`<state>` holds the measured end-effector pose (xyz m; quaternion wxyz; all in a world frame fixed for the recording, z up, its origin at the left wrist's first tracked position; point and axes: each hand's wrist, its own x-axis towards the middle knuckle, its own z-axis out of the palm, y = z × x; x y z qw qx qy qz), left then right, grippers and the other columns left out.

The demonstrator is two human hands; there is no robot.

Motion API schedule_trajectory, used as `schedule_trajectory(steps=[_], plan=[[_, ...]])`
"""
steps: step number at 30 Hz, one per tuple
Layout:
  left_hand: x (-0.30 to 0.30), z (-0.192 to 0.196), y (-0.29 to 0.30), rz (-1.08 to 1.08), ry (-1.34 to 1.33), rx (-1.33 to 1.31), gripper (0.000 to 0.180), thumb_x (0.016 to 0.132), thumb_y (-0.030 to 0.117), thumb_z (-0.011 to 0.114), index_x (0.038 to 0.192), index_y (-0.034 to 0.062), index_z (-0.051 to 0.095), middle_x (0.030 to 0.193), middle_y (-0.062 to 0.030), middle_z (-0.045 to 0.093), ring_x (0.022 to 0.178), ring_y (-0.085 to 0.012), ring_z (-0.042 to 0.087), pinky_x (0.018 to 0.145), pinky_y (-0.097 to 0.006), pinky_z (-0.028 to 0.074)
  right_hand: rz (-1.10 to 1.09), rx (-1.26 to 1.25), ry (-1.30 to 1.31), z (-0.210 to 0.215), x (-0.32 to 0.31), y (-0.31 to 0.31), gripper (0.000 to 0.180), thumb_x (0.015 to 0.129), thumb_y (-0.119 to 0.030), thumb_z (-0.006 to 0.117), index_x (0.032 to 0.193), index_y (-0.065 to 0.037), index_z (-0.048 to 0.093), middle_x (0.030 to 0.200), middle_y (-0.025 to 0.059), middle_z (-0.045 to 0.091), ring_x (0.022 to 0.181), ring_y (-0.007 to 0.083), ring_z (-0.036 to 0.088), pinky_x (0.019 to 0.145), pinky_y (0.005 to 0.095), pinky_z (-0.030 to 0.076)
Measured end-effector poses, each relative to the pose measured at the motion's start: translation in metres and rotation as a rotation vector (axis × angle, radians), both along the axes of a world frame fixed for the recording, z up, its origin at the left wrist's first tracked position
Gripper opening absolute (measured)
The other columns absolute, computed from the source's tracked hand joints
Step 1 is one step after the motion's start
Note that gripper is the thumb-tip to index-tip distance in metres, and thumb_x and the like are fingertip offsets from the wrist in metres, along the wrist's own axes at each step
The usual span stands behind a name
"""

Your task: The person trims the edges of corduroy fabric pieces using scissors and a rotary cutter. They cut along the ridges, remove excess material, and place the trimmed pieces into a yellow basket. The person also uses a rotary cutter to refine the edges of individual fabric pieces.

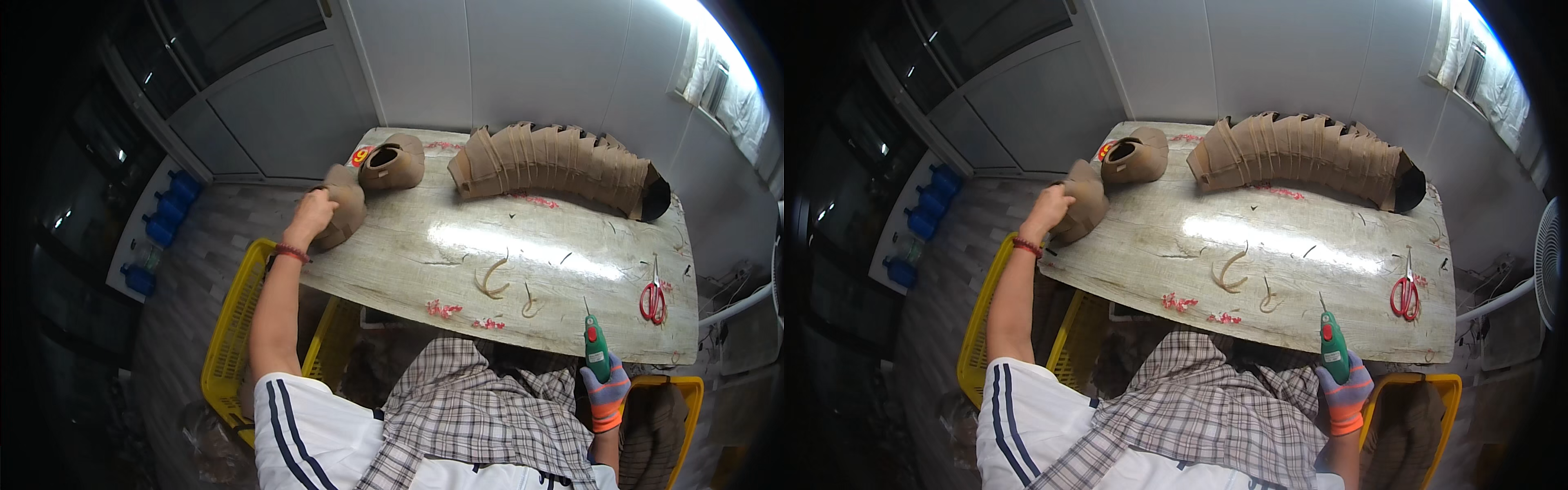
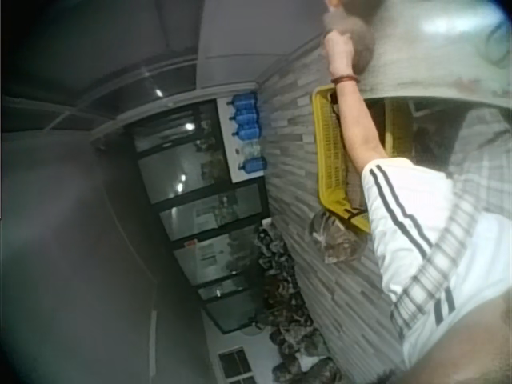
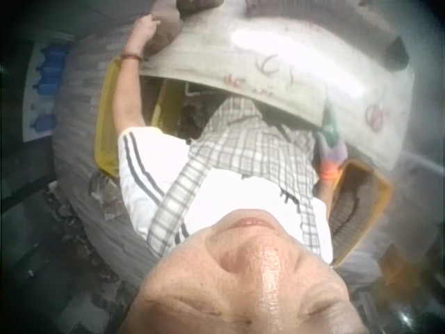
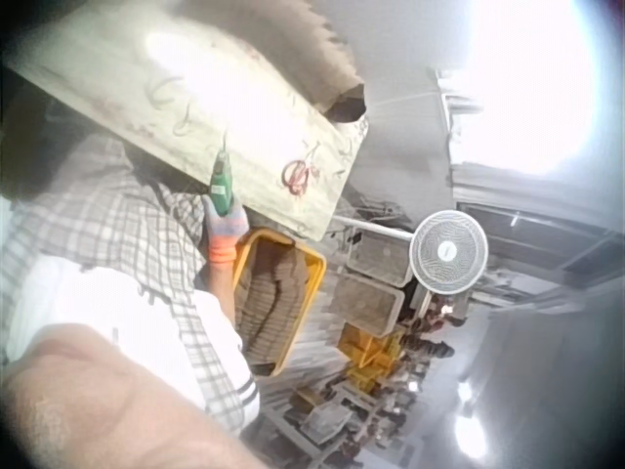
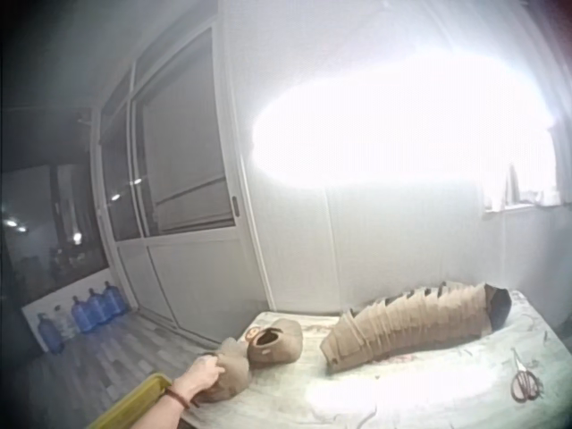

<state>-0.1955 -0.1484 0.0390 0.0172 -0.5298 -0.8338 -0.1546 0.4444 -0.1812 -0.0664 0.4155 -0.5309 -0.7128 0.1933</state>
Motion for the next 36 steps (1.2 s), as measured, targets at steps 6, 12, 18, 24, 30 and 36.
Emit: schedule_trajectory(steps=[6,12,18,24,30,36], plan=[[0.027,0.035,0.014,-0.134,0.39,0.398,0.024,0.083,0.019,0.065,0.09,-0.0032,0.061,0.107,-0.0182,0.055,0.104,-0.0375,0.05,0.086,-0.045,0.045,-0.067,-0.071,0.038,-0.003,0.007,0.007,0.049,0.065,-0.012,0.084,0.107,0.001,0.062,0.086,0.0111,0.067,0.076,0.017,0.063,0.071,0.0304,0.051],[0.037,0.027,0.118,-0.317,0.47,0.191,0.031,0.083,0.028,0.066,0.093,-0.0005,0.068,0.112,-0.014,0.054,0.111,-0.03,0.046,0.095,-0.043,0.038,-0.067,-0.088,0.055,0.002,-0.001,0.016,0.05,0.064,-0.013,0.084,0.107,0.001,0.062,0.086,0.0106,0.066,0.075,0.0166,0.061,0.071,0.0304,0.05],[0.04,0.015,0.191,-0.09,0.257,0.095,0.063,0.078,0.047,0.069,0.113,-0.0038,0.06,0.118,-0.0153,0.047,0.115,-0.0324,0.044,0.096,-0.046,0.041,-0.094,-0.116,0.012,0.0,0.001,0.023,0.049,0.064,-0.011,0.083,0.106,0.001,0.062,0.085,0.01,0.066,0.074,0.0154,0.061,0.07,0.0299,0.05],[0.046,0.006,0.205,-0.038,0.44,0.202,0.068,0.077,0.049,0.071,0.126,0.0057,0.053,0.124,-0.016,0.043,0.119,-0.0328,0.042,0.093,-0.045,0.046,-0.143,-0.158,0.016,0.001,-0.001,0.036,0.047,0.063,-0.009,0.081,0.106,0.001,0.062,0.085,0.009,0.066,0.074,0.0139,0.06,0.07,0.0291,0.05],[0.023,0.0,0.243,0.113,0.27,0.129,0.059,0.078,0.052,0.067,0.113,0.0051,0.065,0.126,-0.0158,0.043,0.121,-0.0328,0.04,0.094,-0.047,0.046,-0.119,-0.184,-0.035,0.002,-0.007,0.053,0.049,0.063,-0.009,0.081,0.107,0.001,0.063,0.085,0.0085,0.066,0.075,0.0136,0.06,0.071,0.0298,0.05],[0.007,0.006,0.266,0.164,0.275,0.109,0.062,0.075,0.058,0.066,0.103,0.0029,0.071,0.124,-0.0135,0.045,0.12,-0.0313,0.041,0.094,-0.051,0.043,-0.12,-0.251,-0.031,0.005,-0.02,0.066,0.051,0.062,-0.009,0.081,0.108,0.001,0.062,0.086,0.0088,0.067,0.076,0.0141,0.06,0.071,0.0303,0.05]])
